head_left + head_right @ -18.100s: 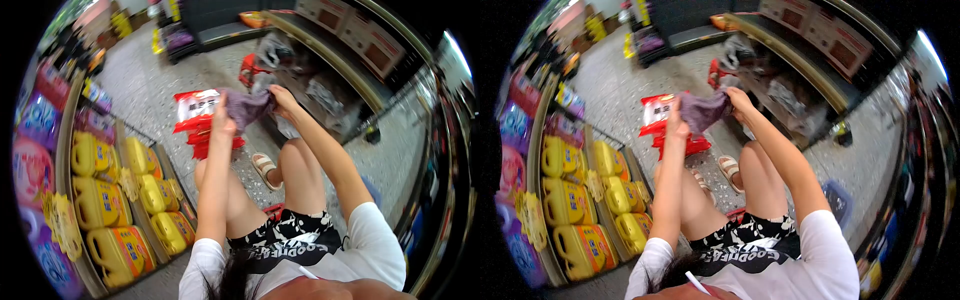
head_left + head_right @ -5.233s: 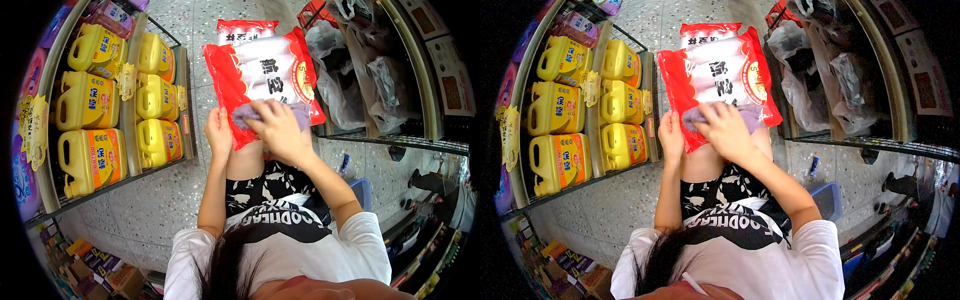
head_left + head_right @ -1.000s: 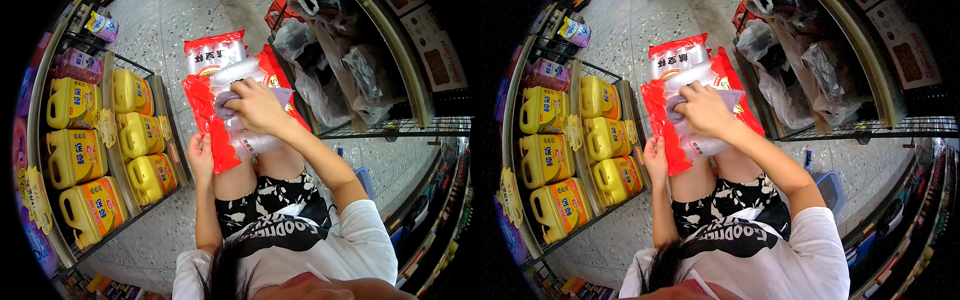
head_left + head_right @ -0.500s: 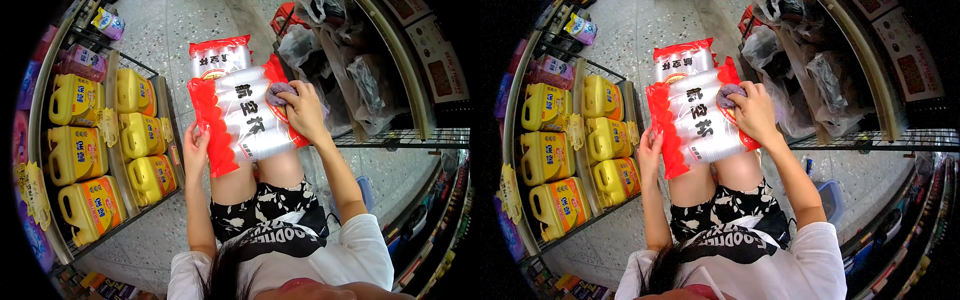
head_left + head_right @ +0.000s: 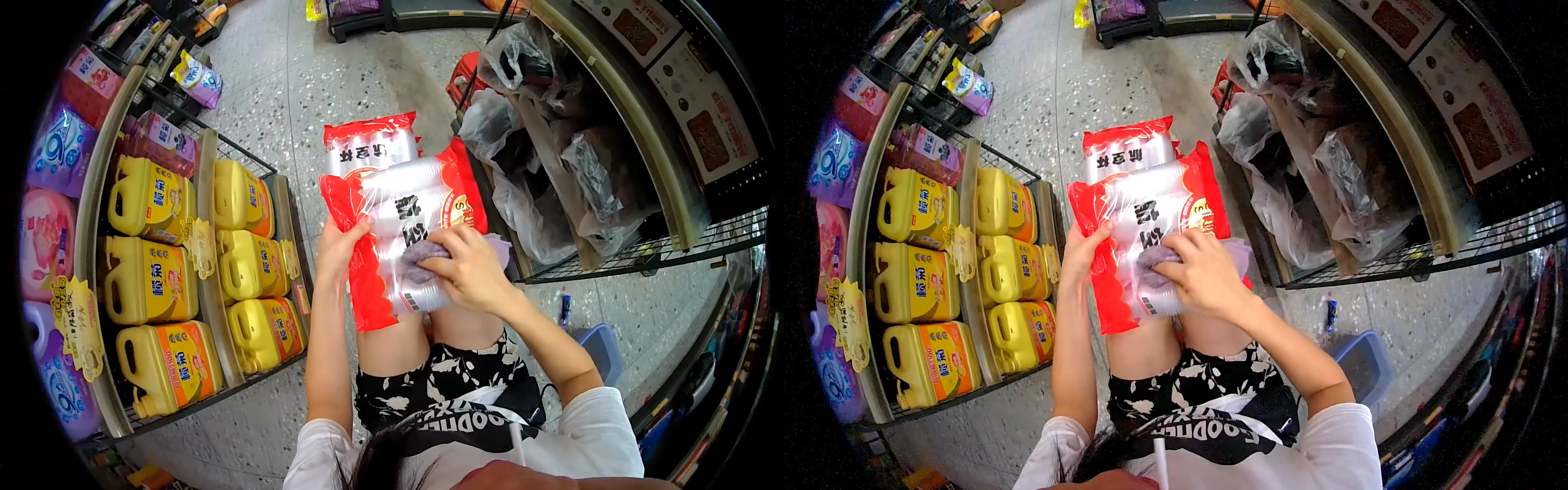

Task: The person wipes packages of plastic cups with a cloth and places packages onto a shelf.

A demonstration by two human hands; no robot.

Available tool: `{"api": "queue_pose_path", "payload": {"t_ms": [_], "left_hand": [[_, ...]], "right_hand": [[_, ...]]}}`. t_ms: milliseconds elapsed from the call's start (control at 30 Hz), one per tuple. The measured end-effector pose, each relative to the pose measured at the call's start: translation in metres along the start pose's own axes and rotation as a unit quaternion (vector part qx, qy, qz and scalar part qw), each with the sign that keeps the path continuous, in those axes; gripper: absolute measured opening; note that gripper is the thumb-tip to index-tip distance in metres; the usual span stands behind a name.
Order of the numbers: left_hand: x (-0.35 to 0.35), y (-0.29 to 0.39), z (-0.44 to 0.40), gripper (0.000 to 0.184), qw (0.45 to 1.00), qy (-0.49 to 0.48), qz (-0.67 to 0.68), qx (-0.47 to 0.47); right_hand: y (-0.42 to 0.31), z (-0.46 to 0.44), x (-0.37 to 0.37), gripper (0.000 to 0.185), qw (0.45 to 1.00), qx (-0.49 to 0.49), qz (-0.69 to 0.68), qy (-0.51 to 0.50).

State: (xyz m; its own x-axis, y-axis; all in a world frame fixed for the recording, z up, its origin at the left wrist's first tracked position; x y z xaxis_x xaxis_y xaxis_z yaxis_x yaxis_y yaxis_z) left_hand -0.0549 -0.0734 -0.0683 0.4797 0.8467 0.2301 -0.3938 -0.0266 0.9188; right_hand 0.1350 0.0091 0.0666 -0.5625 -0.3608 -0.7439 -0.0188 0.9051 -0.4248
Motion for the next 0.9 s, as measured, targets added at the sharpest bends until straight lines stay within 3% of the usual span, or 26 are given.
{"api": "queue_pose_path", "payload": {"t_ms": [33,133,267,367,667,800,900], "left_hand": [[0.002,0.002,0.003,0.047,1.000,-0.004,0.008,0.005],[0.010,0.014,0.017,0.053,0.997,0.001,0.062,0.052],[0.016,0.034,0.034,0.061,0.988,-0.010,0.076,0.135],[0.018,0.043,0.043,0.066,0.982,-0.009,0.091,0.164],[0.004,0.028,0.048,0.068,0.982,0.019,0.118,0.145],[-0.002,0.018,0.045,0.069,0.983,0.013,0.133,0.129],[-0.002,0.020,0.048,0.069,0.980,0.017,0.139,0.139]], "right_hand": [[-0.005,-0.001,0.005,0.035,1.000,-0.002,-0.015,-0.011],[-0.010,-0.022,-0.002,0.040,0.996,0.036,-0.012,0.080],[-0.038,-0.060,0.010,0.044,0.990,-0.021,0.008,0.142],[-0.041,-0.072,0.034,0.045,0.992,-0.020,0.052,0.115],[0.040,-0.065,-0.011,0.044,0.955,0.109,0.219,0.170],[0.093,-0.046,-0.028,0.043,0.934,0.200,0.241,0.171],[0.110,-0.034,-0.024,0.040,0.939,0.248,0.163,0.173]]}}
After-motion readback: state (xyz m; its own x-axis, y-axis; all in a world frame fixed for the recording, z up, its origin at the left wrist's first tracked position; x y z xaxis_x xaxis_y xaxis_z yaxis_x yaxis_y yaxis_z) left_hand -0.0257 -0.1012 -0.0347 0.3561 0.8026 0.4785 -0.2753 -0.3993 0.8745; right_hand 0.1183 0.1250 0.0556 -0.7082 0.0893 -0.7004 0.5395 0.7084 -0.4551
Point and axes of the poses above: each hand's wrist, its own z-axis away from the middle knuckle, its own x-axis out of the palm, y = z × x, the point moved 10 cm from there along -z, towards the middle knuckle, and after that the axes turned 10 degrees about y, right-handed, at the moved point
